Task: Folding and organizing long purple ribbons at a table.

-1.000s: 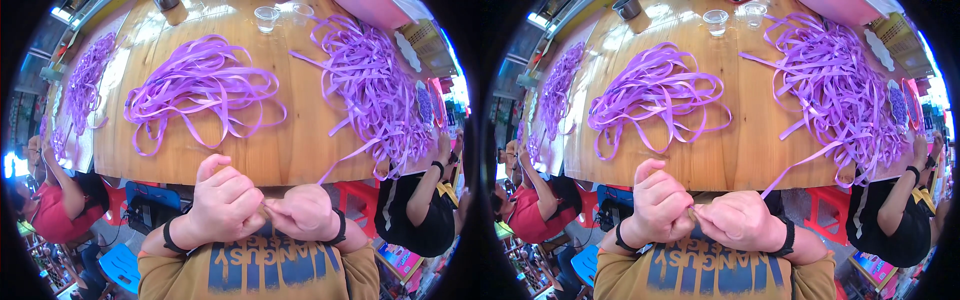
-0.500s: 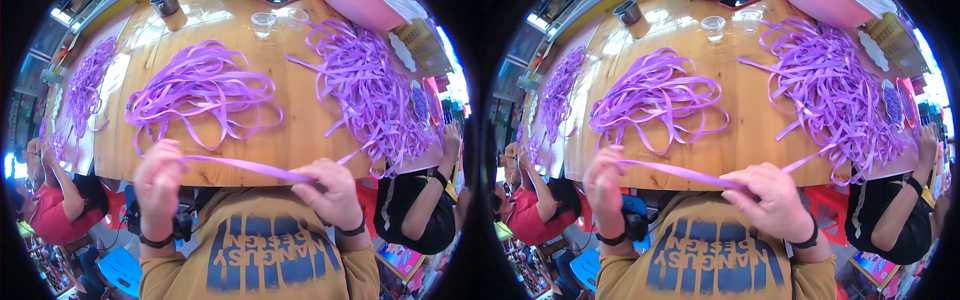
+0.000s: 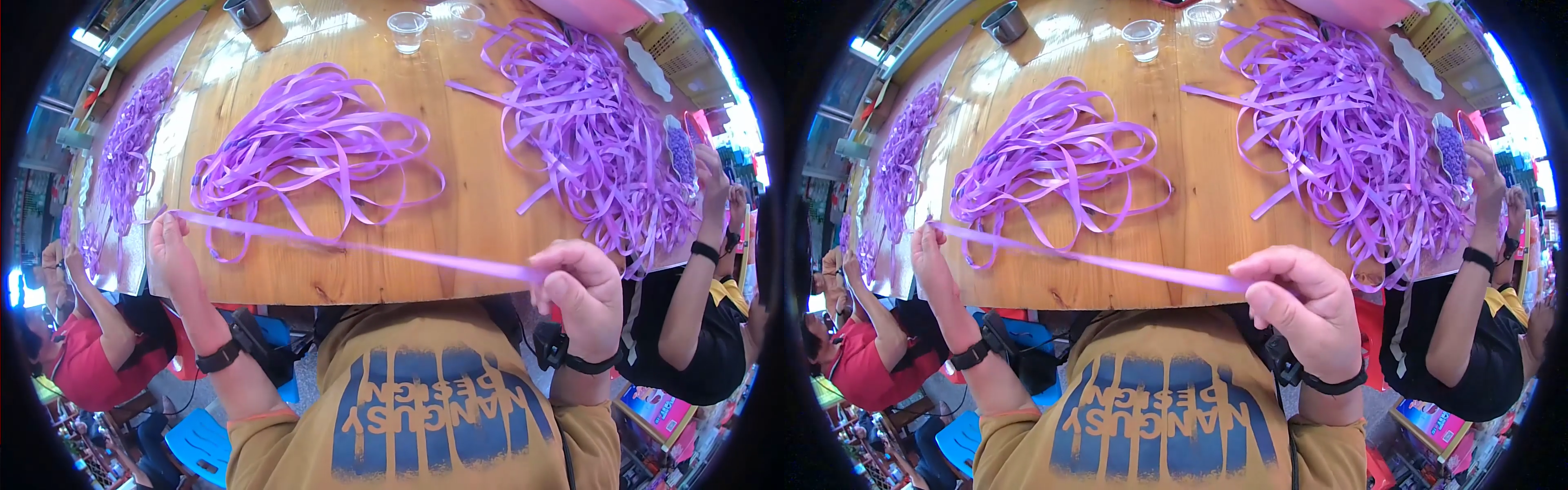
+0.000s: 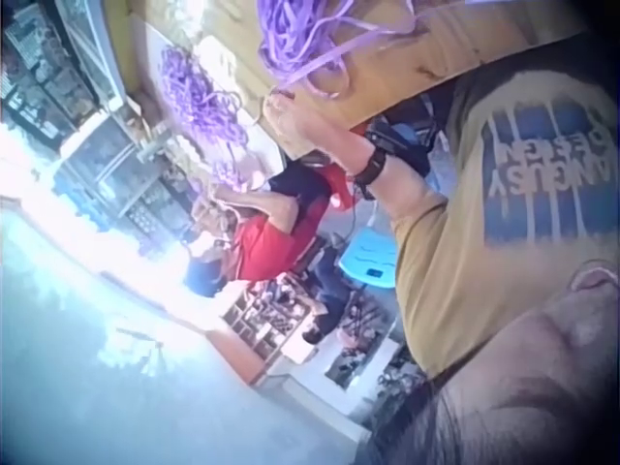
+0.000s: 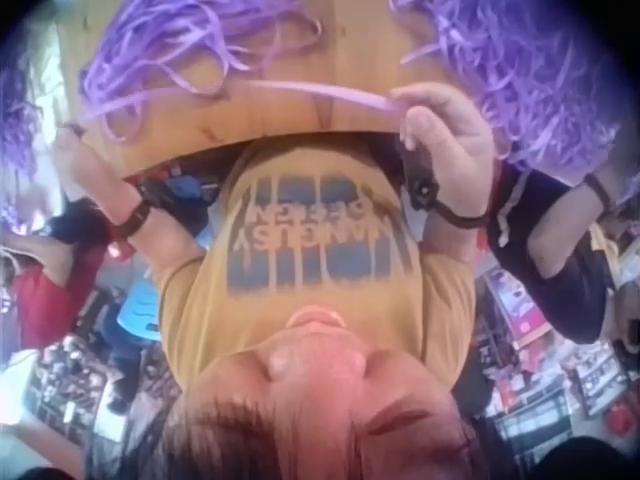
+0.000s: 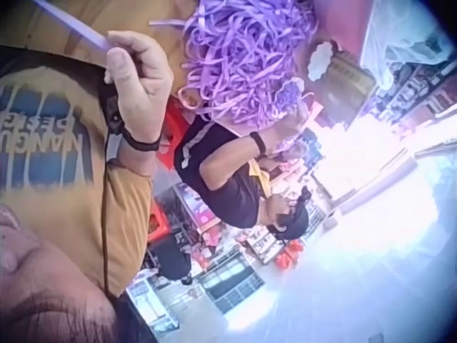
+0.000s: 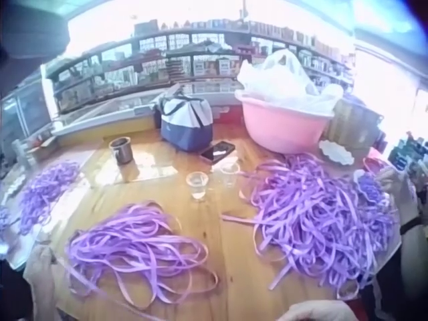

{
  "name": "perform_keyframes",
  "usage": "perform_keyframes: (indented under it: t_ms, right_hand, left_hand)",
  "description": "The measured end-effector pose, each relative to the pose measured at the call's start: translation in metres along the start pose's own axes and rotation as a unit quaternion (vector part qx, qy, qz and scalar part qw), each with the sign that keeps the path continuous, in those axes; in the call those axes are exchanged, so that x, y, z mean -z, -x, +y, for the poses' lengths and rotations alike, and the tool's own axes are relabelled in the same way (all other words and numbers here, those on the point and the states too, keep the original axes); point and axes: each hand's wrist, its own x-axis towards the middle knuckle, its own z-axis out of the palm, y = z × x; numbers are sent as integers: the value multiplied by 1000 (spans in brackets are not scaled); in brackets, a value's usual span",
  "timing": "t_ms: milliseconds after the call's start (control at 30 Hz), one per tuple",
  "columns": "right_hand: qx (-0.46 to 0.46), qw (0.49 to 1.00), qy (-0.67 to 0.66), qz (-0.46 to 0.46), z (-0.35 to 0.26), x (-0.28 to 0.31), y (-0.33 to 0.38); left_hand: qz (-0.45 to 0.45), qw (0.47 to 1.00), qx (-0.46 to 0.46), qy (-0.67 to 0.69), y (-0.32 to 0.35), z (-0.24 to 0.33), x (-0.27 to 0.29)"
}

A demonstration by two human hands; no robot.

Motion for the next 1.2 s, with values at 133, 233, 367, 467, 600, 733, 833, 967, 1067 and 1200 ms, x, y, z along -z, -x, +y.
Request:
perform_keyframes:
  t_ms: [133,233,367,467,600,733,833,967,1067,1200]
  right_hand:
    - [-88,990,-73,-80,-2,-14,-7]
    - [-107,979,-102,-139,0,-31,-15]
    - [-132,965,-85,-211,-1,-37,-23]
    - [-83,984,-55,-148,2,-60,-21]
    - [-104,982,-70,-140,7,-63,-18]
    - [-126,981,-58,-133,7,-67,-12]
    - [-145,975,17,-167,12,-41,-9]
    - [-160,968,113,-154,12,-47,-7]
    - [-142,968,116,-172,13,-51,-9]
    - [-108,965,135,-197,12,-53,-10]
  left_hand:
    - [2,983,-115,-140,34,34,-39]
    - [-174,943,-264,-103,81,97,-71]
    - [-416,826,-381,5,123,143,-95]
    - [-374,830,-414,-9,147,151,-112]
    - [-318,816,-482,-38,152,138,-116]
    - [-352,818,-454,36,151,130,-117]
    - [-365,835,-406,70,150,126,-114]
    - [-418,836,-343,93,157,118,-112]
    - [-432,835,-309,144,154,121,-108]
    - [-436,826,-325,149,151,118,-103]
